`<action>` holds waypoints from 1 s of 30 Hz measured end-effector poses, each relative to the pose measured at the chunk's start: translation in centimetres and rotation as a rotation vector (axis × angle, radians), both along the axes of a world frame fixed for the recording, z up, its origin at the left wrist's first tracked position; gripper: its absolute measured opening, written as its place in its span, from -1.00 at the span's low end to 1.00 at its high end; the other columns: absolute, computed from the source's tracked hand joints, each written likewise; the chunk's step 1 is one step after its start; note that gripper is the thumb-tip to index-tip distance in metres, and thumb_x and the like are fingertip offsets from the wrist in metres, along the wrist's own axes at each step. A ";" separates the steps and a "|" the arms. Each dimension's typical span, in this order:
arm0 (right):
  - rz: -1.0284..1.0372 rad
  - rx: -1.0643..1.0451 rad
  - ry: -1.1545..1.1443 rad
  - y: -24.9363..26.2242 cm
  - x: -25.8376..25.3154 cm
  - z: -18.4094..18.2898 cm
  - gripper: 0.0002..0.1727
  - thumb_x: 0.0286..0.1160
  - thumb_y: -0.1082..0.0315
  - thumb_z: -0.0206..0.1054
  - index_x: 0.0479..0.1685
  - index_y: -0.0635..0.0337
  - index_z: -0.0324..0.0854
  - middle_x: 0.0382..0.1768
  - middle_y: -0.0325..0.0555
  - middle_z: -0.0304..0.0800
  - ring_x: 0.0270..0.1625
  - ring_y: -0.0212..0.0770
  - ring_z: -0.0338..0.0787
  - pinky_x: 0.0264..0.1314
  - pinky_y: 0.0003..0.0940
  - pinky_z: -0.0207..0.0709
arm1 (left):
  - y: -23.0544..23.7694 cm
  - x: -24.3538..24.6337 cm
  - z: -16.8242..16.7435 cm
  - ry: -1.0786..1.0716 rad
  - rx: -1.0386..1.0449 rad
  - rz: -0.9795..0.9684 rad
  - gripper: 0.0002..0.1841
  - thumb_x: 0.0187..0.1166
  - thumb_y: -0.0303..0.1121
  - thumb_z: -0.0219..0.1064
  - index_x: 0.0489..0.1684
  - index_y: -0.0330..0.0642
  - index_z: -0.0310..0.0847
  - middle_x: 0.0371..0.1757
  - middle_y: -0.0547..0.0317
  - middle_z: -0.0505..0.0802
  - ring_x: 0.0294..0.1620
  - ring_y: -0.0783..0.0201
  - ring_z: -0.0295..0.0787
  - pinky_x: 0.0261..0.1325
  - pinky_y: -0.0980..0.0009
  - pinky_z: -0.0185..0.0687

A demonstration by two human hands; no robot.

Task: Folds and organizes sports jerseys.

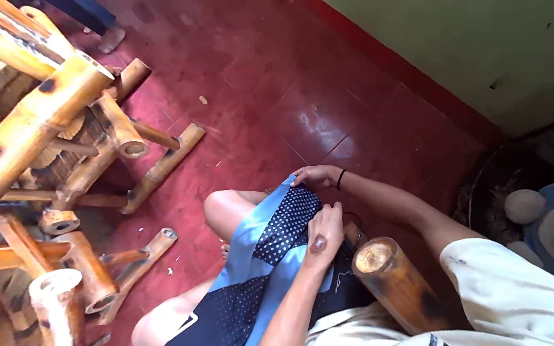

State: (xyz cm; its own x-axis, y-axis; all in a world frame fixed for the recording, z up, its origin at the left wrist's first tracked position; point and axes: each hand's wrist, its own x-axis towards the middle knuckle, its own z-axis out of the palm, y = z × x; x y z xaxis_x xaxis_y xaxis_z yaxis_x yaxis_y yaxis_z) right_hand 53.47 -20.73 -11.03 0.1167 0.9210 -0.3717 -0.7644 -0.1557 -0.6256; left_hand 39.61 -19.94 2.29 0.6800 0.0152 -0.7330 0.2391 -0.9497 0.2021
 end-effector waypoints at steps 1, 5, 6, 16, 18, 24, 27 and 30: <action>0.007 -0.007 -0.008 0.1 0.1 0.2 -0.78 0.78 0.42 -0.01 0.18 0.19 0.49 -0.20 -0.12 0.76 -0.22 -0.29 0.81 -0.11 -0.30 0.74 | 0.4 0.1 -0.2 -0.021 -0.022 0.019 -0.53 0.62 -0.47 0.23 0.55 -0.12 0.50 0.34 -0.19 0.72 0.36 -0.16 0.70 0.31 -0.10 0.62; 0.040 -0.064 -0.109 0.6 0.7 1.1 -0.80 0.73 0.44 0.08 0.16 0.25 0.52 -0.23 -0.08 0.74 -0.28 -0.29 0.78 -0.15 -0.32 0.71 | 2.7 1.2 -0.4 -0.059 -0.159 0.096 -0.42 0.56 -0.55 0.22 0.65 -0.10 0.40 0.31 -0.27 0.74 0.35 -0.20 0.70 0.35 -0.15 0.59; 0.048 -0.066 -0.133 0.7 0.9 1.3 -0.81 0.71 0.45 0.09 0.14 0.25 0.53 -0.25 -0.09 0.73 -0.29 -0.30 0.77 -0.17 -0.33 0.71 | 3.2 1.4 -0.4 -0.050 -0.194 0.112 -0.44 0.56 -0.55 0.21 0.62 -0.12 0.42 0.28 -0.27 0.76 0.33 -0.19 0.72 0.35 -0.15 0.58; 0.086 -0.106 -0.308 0.7 2.2 2.8 -0.89 0.60 0.53 0.19 -0.03 0.29 0.56 -0.32 -0.11 0.70 -0.35 -0.32 0.73 -0.21 -0.35 0.68 | -0.5 0.9 0.1 -0.143 -0.073 0.086 -0.72 0.68 -0.32 0.19 0.14 -0.22 0.73 0.13 -0.13 0.84 0.24 -0.09 0.78 0.24 -0.12 0.64; 0.077 -0.108 -0.362 0.4 2.8 3.6 -0.96 0.60 0.53 0.20 -0.12 0.28 0.54 -0.38 -0.11 0.69 -0.40 -0.33 0.72 -0.26 -0.36 0.67 | -1.4 0.5 0.3 -0.259 -0.124 0.084 -0.72 0.68 -0.31 0.19 0.10 -0.21 0.77 0.10 -0.09 0.85 0.18 -0.05 0.80 0.20 -0.07 0.67; 0.000 -0.108 -0.511 -1.6 4.8 8.4 -0.94 0.56 0.54 0.24 -0.27 0.24 0.53 -0.46 -0.15 0.68 -0.47 -0.35 0.69 -0.34 -0.40 0.63 | -2.3 -0.6 0.7 -0.655 -0.317 0.196 -0.81 0.57 -0.38 0.30 -0.18 -0.26 0.83 -0.22 -0.02 0.84 -0.18 0.05 0.83 -0.09 0.05 0.73; -0.009 -0.087 -0.567 -2.3 5.4 11.0 -0.91 0.57 0.56 0.23 -0.29 0.23 0.52 -0.46 -0.14 0.69 -0.48 -0.34 0.70 -0.38 -0.41 0.64 | -2.2 -0.5 1.3 -0.737 -0.422 0.216 -0.74 0.56 -0.48 0.28 0.08 -0.33 0.80 -0.09 -0.12 0.89 -0.06 0.01 0.88 0.06 0.04 0.76; -0.009 -0.090 -0.621 -2.4 5.4 13.0 -0.92 0.59 0.54 0.23 -0.27 0.22 0.52 -0.46 -0.14 0.69 -0.49 -0.34 0.71 -0.41 -0.43 0.63 | -2.2 -0.3 3.0 -0.683 -0.403 0.169 -0.70 0.60 -0.48 0.24 0.20 -0.33 0.76 0.01 -0.14 0.88 0.04 -0.02 0.87 0.18 0.02 0.73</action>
